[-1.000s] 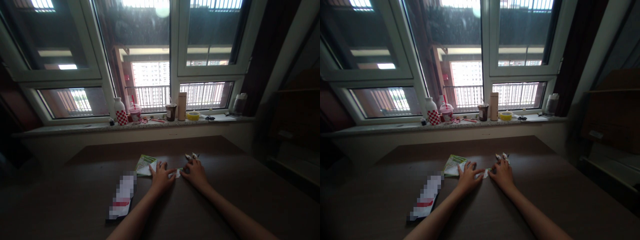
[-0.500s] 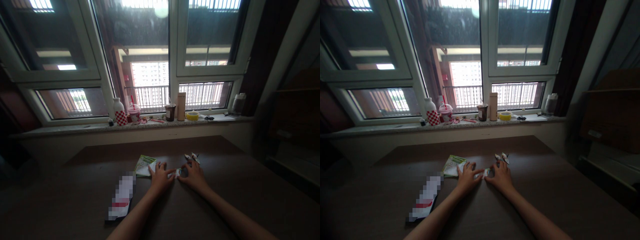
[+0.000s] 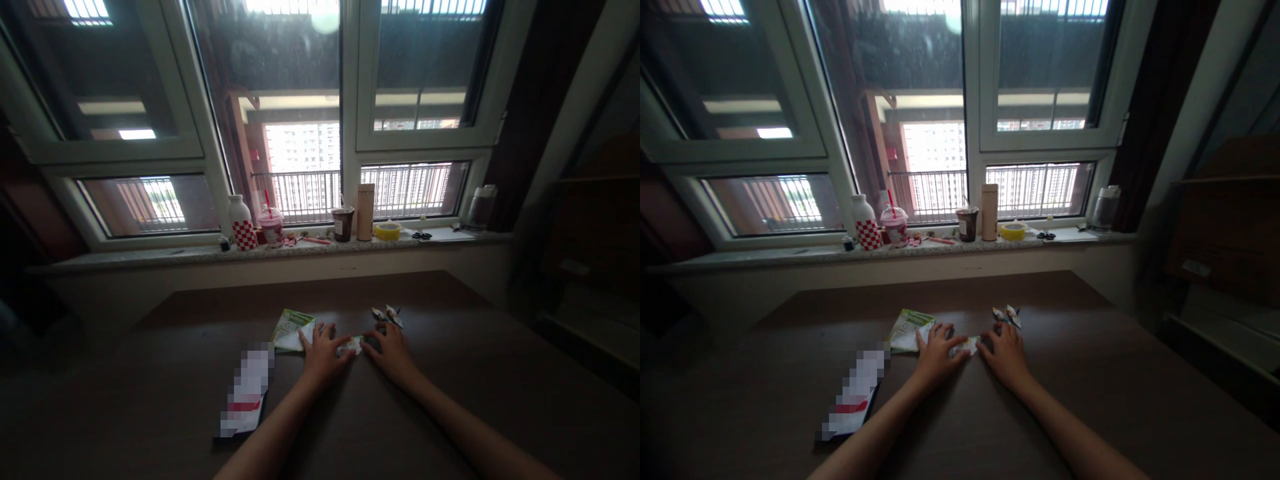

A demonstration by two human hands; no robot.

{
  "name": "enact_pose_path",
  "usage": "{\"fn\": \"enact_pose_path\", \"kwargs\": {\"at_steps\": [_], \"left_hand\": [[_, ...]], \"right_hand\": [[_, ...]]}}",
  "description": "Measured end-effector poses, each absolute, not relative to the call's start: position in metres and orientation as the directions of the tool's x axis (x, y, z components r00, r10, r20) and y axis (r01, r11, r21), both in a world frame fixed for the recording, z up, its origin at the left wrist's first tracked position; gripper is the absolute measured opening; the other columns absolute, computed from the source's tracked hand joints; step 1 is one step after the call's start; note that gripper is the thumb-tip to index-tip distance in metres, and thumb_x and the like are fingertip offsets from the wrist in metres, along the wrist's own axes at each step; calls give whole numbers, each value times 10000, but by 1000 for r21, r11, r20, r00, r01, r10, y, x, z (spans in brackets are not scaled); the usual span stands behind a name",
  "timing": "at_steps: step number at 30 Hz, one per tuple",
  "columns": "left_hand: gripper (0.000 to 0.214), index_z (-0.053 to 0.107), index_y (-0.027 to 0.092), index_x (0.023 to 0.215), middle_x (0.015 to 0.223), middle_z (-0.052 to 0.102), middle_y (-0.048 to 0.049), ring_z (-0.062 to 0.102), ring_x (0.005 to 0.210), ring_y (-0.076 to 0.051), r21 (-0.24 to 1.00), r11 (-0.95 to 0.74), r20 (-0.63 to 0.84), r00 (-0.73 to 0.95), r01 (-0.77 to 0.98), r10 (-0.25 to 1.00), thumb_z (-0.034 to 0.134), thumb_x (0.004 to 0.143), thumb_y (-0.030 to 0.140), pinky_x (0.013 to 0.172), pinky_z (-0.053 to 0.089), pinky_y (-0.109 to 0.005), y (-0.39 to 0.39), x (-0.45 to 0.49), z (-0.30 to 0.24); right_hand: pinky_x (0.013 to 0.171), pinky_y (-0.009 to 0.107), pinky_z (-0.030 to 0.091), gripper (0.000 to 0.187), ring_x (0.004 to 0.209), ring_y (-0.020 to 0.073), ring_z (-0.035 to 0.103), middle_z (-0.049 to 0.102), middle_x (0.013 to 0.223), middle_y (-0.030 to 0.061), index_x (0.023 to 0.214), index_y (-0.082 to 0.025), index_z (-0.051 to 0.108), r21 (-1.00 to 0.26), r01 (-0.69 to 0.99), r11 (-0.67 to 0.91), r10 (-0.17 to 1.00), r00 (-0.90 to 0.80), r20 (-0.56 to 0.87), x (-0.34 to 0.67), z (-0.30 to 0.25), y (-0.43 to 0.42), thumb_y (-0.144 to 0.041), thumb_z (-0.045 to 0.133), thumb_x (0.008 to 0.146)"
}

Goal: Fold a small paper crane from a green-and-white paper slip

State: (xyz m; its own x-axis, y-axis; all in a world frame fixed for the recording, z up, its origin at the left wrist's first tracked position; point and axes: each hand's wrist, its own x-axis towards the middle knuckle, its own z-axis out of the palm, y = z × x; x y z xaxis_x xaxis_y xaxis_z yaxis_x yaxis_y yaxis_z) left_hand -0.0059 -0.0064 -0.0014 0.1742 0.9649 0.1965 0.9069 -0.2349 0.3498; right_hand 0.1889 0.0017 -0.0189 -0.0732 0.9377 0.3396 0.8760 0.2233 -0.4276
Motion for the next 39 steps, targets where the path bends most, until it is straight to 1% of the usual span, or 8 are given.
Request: {"fn": "enact_pose_path", "kwargs": {"at_steps": [4, 9, 13, 17, 26, 31, 35, 39], "left_hand": [[440, 686, 468, 1162, 1462, 509, -65, 303, 1432, -366, 367, -230, 176, 175, 901, 969, 647, 763, 649, 1094, -36, -762, -6, -7, 0], [405, 716, 445, 1115, 1419, 551, -63, 327, 1414, -363, 384, -238, 210, 166, 892, 963, 683, 751, 618, 1097, -41, -761, -6, -7, 0], [335, 746, 403, 1067, 1394, 574, -67, 350, 1396, -350, 376, -273, 267, 179, 886, 947, 686, 781, 568, 1104, -63, -753, -7, -5, 1], [277, 762, 383, 1025, 1359, 601, -56, 373, 1379, -328, 396, -275, 305, 157, 876, 939, 601, 864, 541, 1119, -35, -746, -8, -3, 2], [236, 774, 328, 911, 1303, 630, -29, 426, 1332, -296, 461, -279, 343, 121, 843, 931, 566, 918, 440, 1138, 5, -733, -10, -3, 8], [245, 718, 329, 1104, 1303, 624, -45, 472, 1290, -277, 453, -262, 379, 82, 852, 922, 563, 923, 387, 1167, 62, -694, -8, -4, 6], [432, 577, 346, 1330, 1316, 607, -54, 483, 1275, -277, 424, -233, 367, 69, 875, 928, 587, 900, 313, 1169, 109, -684, -5, -5, 3], [493, 554, 402, 1344, 1353, 575, -40, 453, 1299, -282, 411, -231, 343, 85, 882, 936, 598, 876, 255, 1158, 94, -701, -5, -6, 2]], "right_hand": [[1029, 443, 402, 255, 1226, 288, 481, 569, 1234, 110, 1099, -282, 734, -418, 880, 225, 938, -80, 337, 189, -19, 1, -331, 608, 883], [1016, 443, 413, 266, 1224, 287, 478, 574, 1225, 100, 1110, -296, 730, -416, 882, 219, 940, -76, 334, 190, -20, 2, -313, 608, 875], [1010, 435, 413, 276, 1218, 284, 480, 576, 1236, 104, 1120, -296, 728, -408, 887, 218, 940, -79, 332, 190, -21, 2, -316, 606, 873], [1015, 435, 410, 271, 1215, 281, 481, 582, 1232, 98, 1110, -300, 733, -423, 879, 219, 940, -74, 333, 191, -21, 3, -316, 619, 865], [988, 428, 427, 181, 1155, 276, 518, 623, 1147, 100, 931, -252, 774, -485, 828, 281, 921, -90, 379, 195, -25, 8, -290, 606, 875], [991, 424, 422, 203, 1132, 268, 526, 638, 1125, 96, 910, -229, 765, -485, 822, 300, 917, -108, 384, 197, -26, 11, -313, 581, 899], [986, 415, 424, 214, 1125, 262, 527, 639, 1129, 86, 914, -238, 759, -481, 827, 292, 927, -121, 354, 197, -25, 11, -327, 565, 911], [1001, 414, 418, 184, 1127, 263, 527, 640, 1126, 82, 922, -244, 763, -488, 826, 282, 930, -110, 350, 196, -22, 9, -318, 596, 893]]}}
